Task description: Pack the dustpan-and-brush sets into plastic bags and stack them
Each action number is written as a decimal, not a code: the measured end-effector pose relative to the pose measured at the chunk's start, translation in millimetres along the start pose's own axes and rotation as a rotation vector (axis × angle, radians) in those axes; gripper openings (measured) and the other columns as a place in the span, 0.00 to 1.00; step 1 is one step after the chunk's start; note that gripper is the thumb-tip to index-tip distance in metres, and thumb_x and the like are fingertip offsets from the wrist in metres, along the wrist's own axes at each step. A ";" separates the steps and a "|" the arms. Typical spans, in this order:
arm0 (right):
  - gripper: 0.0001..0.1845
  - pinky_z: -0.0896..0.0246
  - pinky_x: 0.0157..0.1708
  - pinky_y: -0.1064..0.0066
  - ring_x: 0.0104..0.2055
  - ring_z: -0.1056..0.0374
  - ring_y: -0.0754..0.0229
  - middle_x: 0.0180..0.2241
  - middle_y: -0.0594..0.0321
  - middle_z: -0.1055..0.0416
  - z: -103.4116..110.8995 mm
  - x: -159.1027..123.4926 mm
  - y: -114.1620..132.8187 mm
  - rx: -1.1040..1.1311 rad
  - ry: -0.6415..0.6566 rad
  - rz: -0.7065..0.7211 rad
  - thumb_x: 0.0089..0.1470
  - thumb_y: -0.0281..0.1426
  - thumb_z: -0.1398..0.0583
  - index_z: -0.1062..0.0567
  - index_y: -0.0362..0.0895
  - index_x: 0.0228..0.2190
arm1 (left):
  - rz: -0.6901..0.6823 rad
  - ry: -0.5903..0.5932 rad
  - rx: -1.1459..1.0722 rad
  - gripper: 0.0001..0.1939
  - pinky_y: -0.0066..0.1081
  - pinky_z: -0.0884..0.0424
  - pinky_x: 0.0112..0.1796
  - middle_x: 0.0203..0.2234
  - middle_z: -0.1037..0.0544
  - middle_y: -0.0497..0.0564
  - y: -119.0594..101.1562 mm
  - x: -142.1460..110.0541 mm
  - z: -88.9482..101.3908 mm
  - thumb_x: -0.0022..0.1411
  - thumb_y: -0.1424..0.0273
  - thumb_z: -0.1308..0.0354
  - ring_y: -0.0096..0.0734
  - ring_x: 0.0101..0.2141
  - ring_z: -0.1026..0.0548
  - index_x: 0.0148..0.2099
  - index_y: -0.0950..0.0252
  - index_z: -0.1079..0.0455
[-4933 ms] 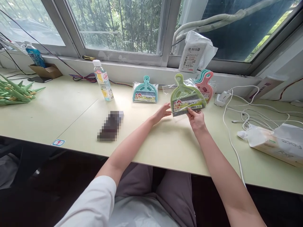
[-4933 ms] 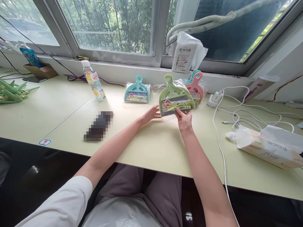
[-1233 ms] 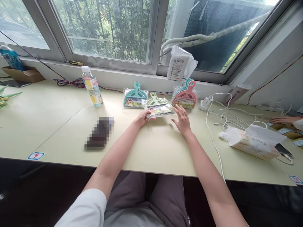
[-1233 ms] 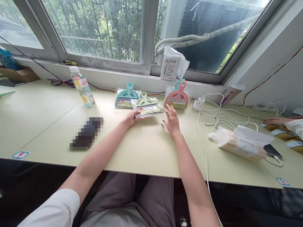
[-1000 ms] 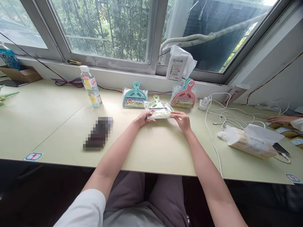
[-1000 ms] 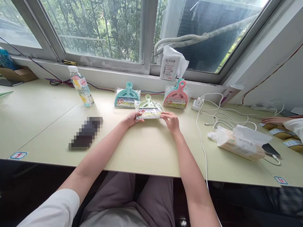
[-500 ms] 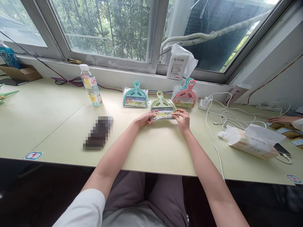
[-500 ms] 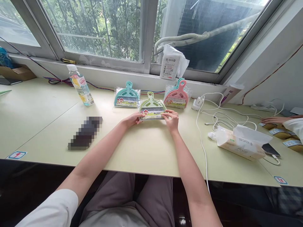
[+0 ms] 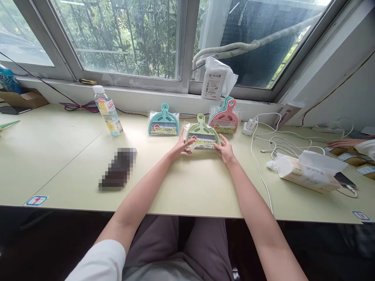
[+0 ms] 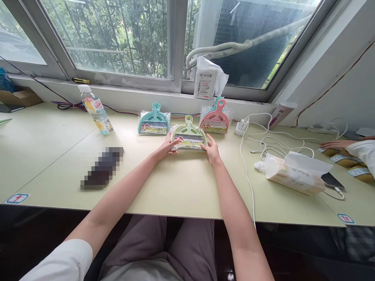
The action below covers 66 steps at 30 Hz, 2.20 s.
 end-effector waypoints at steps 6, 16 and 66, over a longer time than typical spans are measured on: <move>0.41 0.28 0.35 0.67 0.32 0.28 0.62 0.36 0.65 0.24 24.5 10.9 -5.3 0.040 -0.116 0.028 0.35 0.28 0.32 0.32 0.49 0.54 | -0.241 0.116 0.273 0.46 0.25 0.27 0.34 0.59 0.35 0.57 -25.0 -12.8 -23.0 0.41 0.70 0.28 0.26 0.35 0.25 0.62 0.50 0.40; 0.28 0.29 0.44 0.63 0.39 0.28 0.59 0.41 0.63 0.25 -0.7 0.0 0.7 0.065 -0.010 0.004 0.35 0.25 0.34 0.25 0.46 0.43 | -0.279 -0.181 0.382 0.08 0.26 0.26 0.28 0.33 0.26 0.52 -4.9 11.4 14.0 0.60 0.69 0.43 0.21 0.24 0.27 0.32 0.67 0.29; 0.26 0.44 0.55 0.56 0.54 0.40 0.50 0.50 0.47 0.36 -224.1 43.7 -19.2 -0.712 -0.087 0.529 0.46 0.23 0.47 0.36 0.41 0.49 | -0.200 -0.994 1.179 0.20 0.40 0.37 0.55 0.52 0.30 0.59 -70.2 -38.6 124.8 0.63 0.81 0.57 0.39 0.54 0.33 0.51 0.63 0.32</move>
Point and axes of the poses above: each hand's wrist, its own x-axis towards the middle knuckle, its own z-axis out of the back of the hand, y = z × x, the point moved 9 cm from there along x, towards the middle knuckle
